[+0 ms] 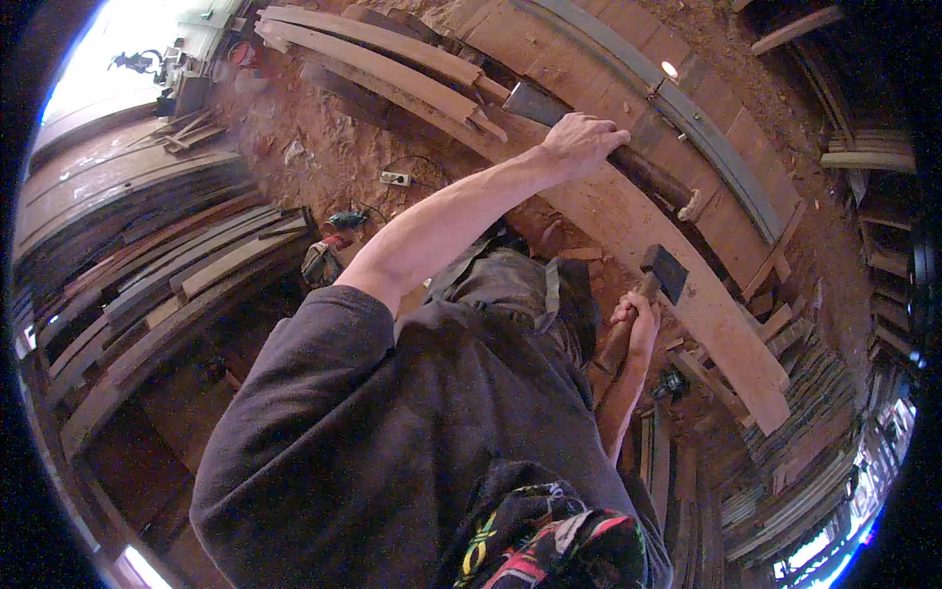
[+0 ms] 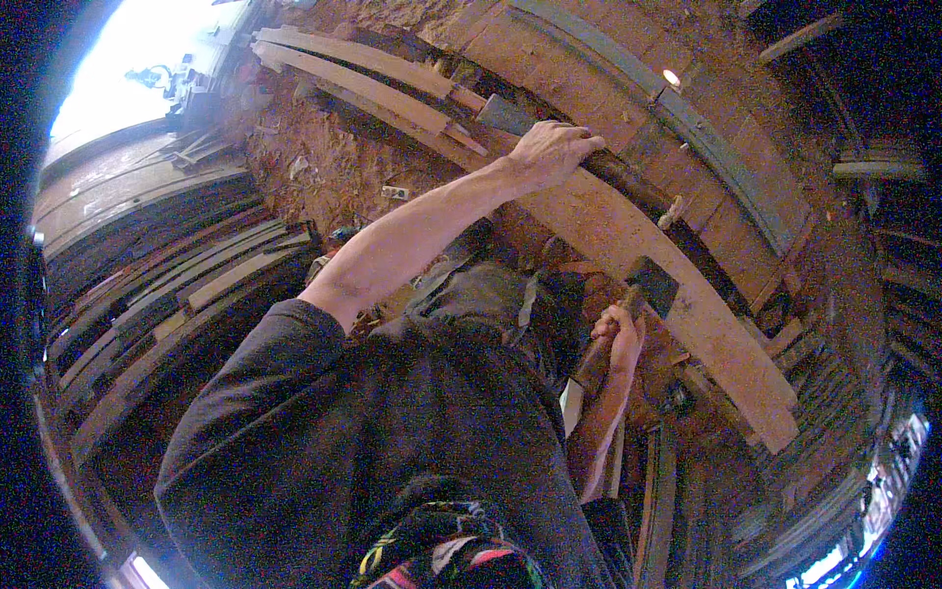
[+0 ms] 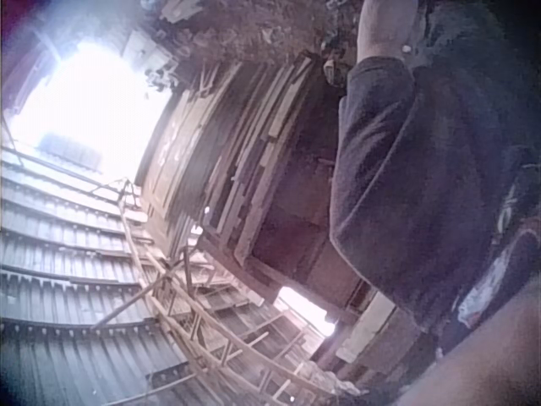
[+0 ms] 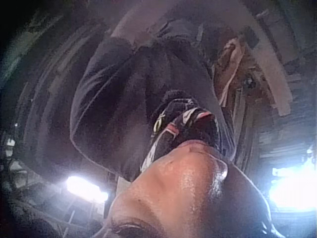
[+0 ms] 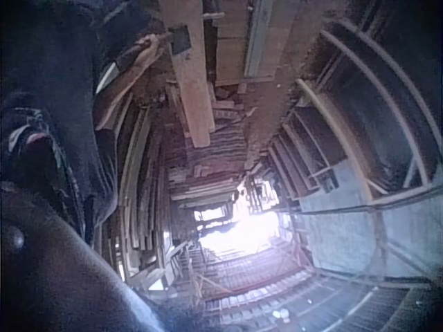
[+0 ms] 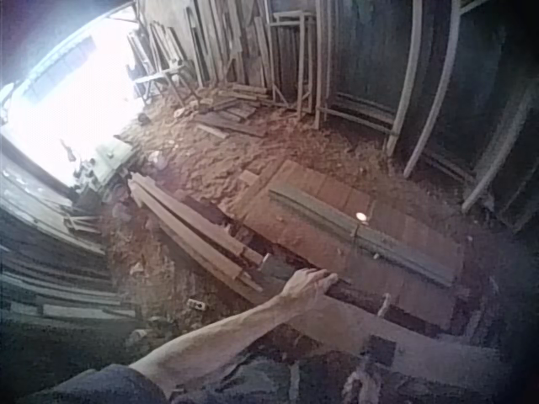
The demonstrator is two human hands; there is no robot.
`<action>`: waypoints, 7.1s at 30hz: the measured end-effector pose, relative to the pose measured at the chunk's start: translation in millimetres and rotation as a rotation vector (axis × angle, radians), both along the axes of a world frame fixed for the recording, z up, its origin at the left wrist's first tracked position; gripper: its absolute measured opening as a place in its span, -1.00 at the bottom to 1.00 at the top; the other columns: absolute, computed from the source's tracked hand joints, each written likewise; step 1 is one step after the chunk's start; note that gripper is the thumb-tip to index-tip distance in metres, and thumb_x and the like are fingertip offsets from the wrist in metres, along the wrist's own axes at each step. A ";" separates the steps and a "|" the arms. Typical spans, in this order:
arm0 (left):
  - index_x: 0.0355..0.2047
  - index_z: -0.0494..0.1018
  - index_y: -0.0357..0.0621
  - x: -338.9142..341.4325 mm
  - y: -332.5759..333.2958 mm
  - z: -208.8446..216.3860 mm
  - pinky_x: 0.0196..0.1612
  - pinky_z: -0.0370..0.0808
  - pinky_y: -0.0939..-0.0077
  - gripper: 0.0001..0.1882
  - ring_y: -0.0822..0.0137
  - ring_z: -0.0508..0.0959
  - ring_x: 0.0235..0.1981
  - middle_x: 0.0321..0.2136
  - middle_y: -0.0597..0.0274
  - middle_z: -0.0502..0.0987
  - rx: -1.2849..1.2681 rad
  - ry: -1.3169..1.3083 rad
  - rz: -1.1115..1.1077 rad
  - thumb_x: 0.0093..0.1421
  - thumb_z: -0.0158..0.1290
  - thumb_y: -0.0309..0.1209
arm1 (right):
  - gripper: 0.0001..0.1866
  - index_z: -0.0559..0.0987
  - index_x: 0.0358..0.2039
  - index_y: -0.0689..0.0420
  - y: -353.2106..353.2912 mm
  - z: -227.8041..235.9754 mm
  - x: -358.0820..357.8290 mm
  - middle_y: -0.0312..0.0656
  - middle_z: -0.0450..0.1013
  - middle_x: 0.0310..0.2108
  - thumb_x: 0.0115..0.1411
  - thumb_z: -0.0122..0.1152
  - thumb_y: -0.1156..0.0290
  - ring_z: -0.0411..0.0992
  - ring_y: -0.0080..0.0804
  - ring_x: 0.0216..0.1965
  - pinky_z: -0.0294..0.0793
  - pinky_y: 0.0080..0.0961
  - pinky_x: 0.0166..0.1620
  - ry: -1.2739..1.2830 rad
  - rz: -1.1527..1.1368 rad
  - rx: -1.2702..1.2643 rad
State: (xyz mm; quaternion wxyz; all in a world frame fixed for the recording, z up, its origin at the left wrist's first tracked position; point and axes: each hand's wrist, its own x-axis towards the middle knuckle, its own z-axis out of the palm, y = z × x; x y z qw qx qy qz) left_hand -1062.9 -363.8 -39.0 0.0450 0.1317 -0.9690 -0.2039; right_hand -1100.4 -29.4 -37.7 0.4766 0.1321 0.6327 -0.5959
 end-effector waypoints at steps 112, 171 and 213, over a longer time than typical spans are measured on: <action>0.03 0.42 0.02 3.4 -30.2 -18.5 -0.01 0.51 0.21 -0.62 0.10 0.56 -0.05 -0.11 0.13 0.55 -0.079 -0.046 -0.015 0.18 -0.05 -0.42 | -0.83 0.40 -0.45 0.08 -117.2 22.7 -50.3 -0.32 0.32 -0.59 0.15 0.19 0.32 0.32 -0.53 -0.61 0.36 -0.55 -0.52 0.377 -0.105 -0.041; -0.12 0.43 0.06 16.0 -42.9 -40.6 0.04 0.45 0.11 -0.76 0.14 0.56 -0.05 -0.12 0.20 0.56 -0.117 0.030 0.053 0.19 -0.08 -0.35 | -0.82 0.39 -0.38 0.10 -120.6 33.2 -33.6 -0.31 0.33 -0.59 0.16 0.18 0.32 0.32 -0.55 -0.60 0.42 -0.50 -0.48 0.218 0.035 -0.028; -0.21 0.48 0.07 13.7 0.3 19.5 -0.33 0.55 0.12 -0.69 -0.01 0.59 -0.35 -0.41 0.15 0.56 0.322 0.228 -0.124 -0.05 0.13 -0.39 | -0.69 0.45 -0.23 0.21 -20.1 -34.8 -24.7 -0.16 0.45 -0.44 0.21 0.21 0.22 0.46 -0.35 -0.44 0.48 -0.35 -0.33 0.240 0.301 0.204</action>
